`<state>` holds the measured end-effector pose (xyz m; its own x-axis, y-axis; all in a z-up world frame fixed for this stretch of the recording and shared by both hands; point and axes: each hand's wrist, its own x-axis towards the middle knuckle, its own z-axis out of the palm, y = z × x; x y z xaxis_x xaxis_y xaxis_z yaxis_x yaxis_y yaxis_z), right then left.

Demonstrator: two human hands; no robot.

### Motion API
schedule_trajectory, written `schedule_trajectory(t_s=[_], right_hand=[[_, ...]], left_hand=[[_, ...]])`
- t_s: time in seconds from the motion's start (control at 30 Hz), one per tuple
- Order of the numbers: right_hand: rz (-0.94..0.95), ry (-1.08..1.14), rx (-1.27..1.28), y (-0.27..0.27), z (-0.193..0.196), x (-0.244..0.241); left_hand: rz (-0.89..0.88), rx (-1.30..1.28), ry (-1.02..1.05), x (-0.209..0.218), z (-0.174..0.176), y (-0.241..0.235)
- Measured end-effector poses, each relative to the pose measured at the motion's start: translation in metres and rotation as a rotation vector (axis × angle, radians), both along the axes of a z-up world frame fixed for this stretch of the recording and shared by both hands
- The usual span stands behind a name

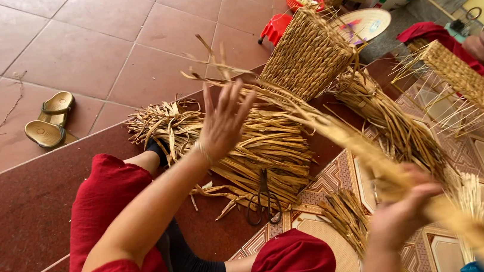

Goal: The person sits on the floor and uses shears to trim the ends of a bundle of dried leaves. They repeatedly gather sections of the bundle, cut the uneven ends, and place the trimmed pieces aside. A knife and a blue cloth are visible nearby.

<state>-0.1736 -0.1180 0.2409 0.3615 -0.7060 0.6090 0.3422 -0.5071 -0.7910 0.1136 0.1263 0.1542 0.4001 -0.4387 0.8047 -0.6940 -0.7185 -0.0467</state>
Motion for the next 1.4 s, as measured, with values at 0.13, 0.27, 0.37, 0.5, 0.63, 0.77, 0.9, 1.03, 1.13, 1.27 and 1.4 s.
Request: schedule_trajectory(t_s=[0.13, 0.27, 0.37, 0.5, 0.63, 0.77, 0.9, 1.03, 1.13, 1.27, 1.4], right_hand=[[0.276, 0.152, 0.2, 0.061, -0.119, 0.009], [0.219, 0.212, -0.246, 0.116, -0.195, 0.016], [0.232, 0.212, -0.49, 0.144, -0.218, 0.015], [0.36, 0.422, -0.61, 0.168, -0.21, 0.004], [0.325, 0.415, -0.79, 0.176, -0.193, 0.024], [0.381, 0.393, -0.82, 0.184, -0.186, 0.043], [0.413, 0.415, -0.809, 0.205, -0.199, 0.066], [0.44, 0.365, -0.81, 0.23, -0.216, 0.088], [0.462, 0.392, -0.788, 0.246, -0.214, 0.1], [0.713, 0.448, -0.715, 0.243, -0.206, 0.098], [0.715, 0.542, -0.322, 0.196, -0.219, 0.075]], left_hand=[[-0.38, 0.065, 1.004, -0.082, -0.096, -0.005], [-0.622, -0.562, 2.435, -0.126, -0.158, -0.001], [-0.944, -1.057, 2.536, -0.127, -0.169, -0.023], [-0.842, -1.049, 2.398, -0.079, -0.153, -0.036], [-0.721, -1.05, 2.249, -0.024, -0.116, -0.056], [-0.602, -1.061, 2.092, 0.017, -0.075, -0.072], [-0.723, -0.918, 1.976, 0.045, -0.038, -0.081], [-0.796, -0.82, 1.899, 0.056, -0.008, -0.089], [-0.747, -0.7, 1.874, 0.05, 0.004, -0.091], [-0.685, -0.5, 1.689, 0.024, -0.01, -0.087], [-0.859, -0.42, 1.55, 0.019, -0.034, -0.067]])
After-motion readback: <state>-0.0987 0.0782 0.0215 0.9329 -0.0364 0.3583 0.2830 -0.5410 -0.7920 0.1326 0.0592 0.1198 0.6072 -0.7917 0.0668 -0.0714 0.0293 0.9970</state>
